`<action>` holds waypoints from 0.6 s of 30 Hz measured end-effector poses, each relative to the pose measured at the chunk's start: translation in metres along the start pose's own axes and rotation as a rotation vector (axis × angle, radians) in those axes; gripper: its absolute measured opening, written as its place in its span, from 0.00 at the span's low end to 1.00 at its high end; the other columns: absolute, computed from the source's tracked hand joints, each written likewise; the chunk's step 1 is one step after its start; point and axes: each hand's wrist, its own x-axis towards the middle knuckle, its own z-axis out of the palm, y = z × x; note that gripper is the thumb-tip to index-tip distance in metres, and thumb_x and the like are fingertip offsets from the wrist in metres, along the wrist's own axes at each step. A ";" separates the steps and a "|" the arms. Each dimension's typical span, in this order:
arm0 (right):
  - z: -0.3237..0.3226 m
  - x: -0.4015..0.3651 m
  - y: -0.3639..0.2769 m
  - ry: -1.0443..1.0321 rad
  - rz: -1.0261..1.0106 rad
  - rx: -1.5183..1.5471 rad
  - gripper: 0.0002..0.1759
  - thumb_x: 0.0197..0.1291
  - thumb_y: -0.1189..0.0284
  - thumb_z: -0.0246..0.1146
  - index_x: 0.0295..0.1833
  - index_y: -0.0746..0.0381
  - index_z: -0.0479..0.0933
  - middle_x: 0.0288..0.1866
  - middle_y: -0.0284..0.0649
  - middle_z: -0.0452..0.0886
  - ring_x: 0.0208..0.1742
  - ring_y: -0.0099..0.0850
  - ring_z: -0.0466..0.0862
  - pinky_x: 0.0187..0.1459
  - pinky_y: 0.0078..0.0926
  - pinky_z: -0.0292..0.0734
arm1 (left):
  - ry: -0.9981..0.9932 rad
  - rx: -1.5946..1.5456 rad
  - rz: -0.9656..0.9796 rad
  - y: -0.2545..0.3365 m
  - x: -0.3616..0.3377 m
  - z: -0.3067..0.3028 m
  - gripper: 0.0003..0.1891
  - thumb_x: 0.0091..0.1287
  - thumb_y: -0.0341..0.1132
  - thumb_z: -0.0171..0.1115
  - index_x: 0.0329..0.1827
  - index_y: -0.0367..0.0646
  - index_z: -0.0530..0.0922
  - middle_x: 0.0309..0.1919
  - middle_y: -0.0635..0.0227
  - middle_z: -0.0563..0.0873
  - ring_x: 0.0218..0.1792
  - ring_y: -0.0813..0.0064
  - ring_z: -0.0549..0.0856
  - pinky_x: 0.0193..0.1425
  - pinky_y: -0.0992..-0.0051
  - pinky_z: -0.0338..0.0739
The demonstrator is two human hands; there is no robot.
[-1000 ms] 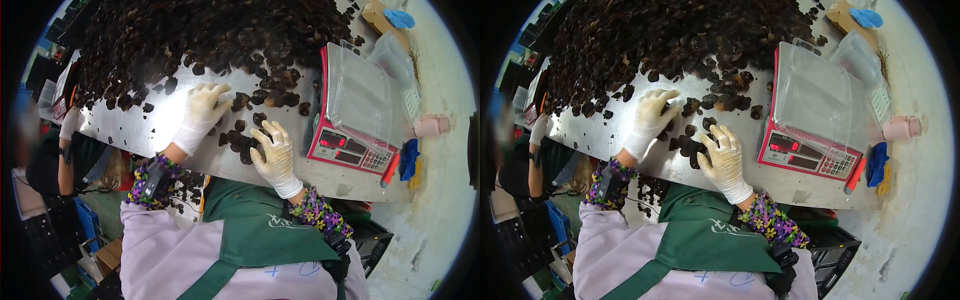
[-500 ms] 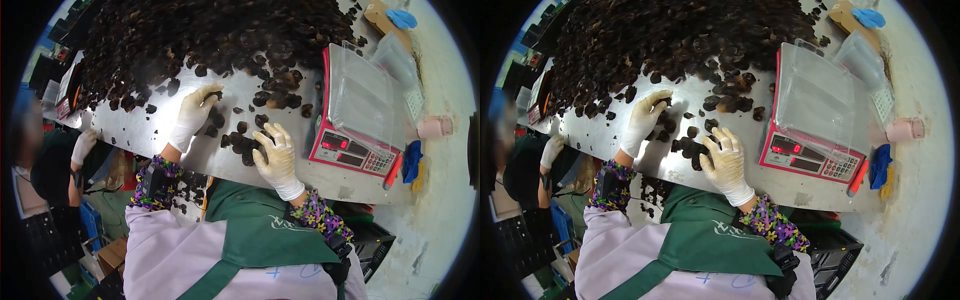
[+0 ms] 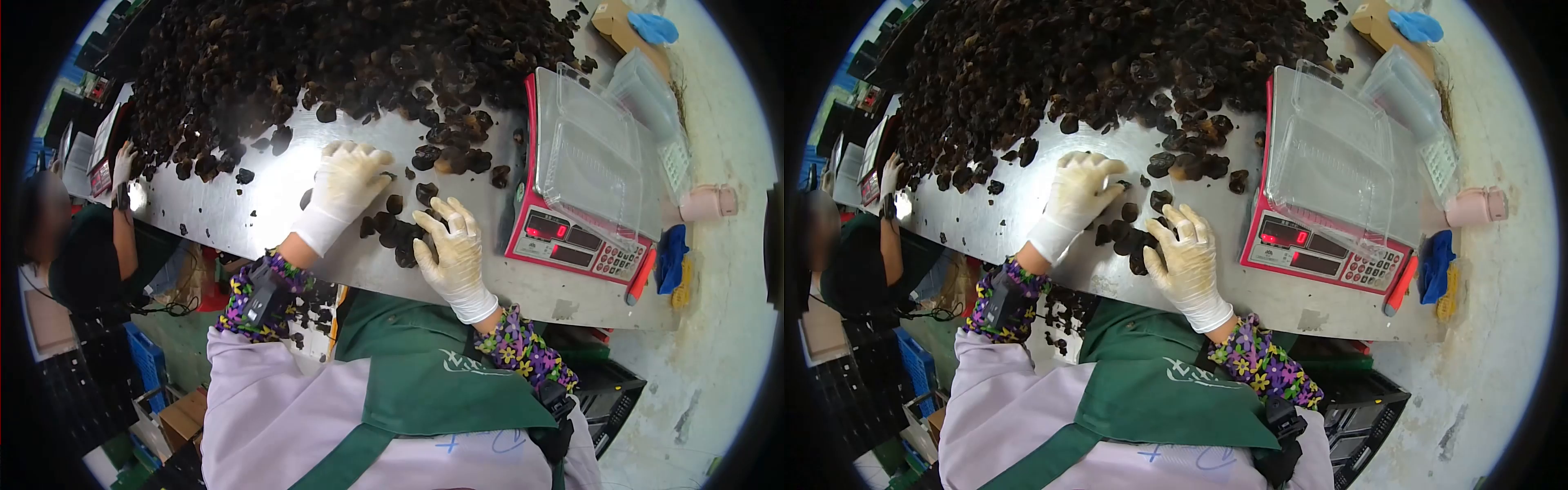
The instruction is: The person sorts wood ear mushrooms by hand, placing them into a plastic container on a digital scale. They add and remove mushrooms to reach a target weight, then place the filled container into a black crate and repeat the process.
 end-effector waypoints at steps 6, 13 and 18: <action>-0.002 0.001 -0.001 -0.011 0.014 0.012 0.23 0.58 0.64 0.69 0.60 0.55 0.81 0.66 0.45 0.75 0.70 0.50 0.70 0.69 0.51 0.66 | 0.102 -0.058 0.010 -0.005 0.016 0.034 0.04 0.62 0.39 0.69 0.35 0.52 0.83 0.28 0.70 0.84 0.35 0.62 0.86 0.49 0.61 0.73; -0.001 0.000 0.000 -0.002 0.002 0.006 0.23 0.58 0.65 0.69 0.60 0.55 0.81 0.66 0.45 0.76 0.70 0.50 0.70 0.70 0.50 0.65 | -0.090 0.038 -0.053 0.021 0.031 0.041 0.05 0.61 0.37 0.67 0.36 0.49 0.84 0.31 0.64 0.85 0.35 0.58 0.87 0.46 0.60 0.75; -0.002 0.000 0.000 0.009 0.007 0.026 0.23 0.57 0.68 0.69 0.60 0.54 0.82 0.66 0.45 0.77 0.70 0.52 0.71 0.69 0.49 0.67 | 0.142 -0.172 0.036 0.002 0.020 0.034 0.03 0.61 0.32 0.66 0.36 0.46 0.84 0.32 0.62 0.86 0.32 0.58 0.87 0.40 0.61 0.79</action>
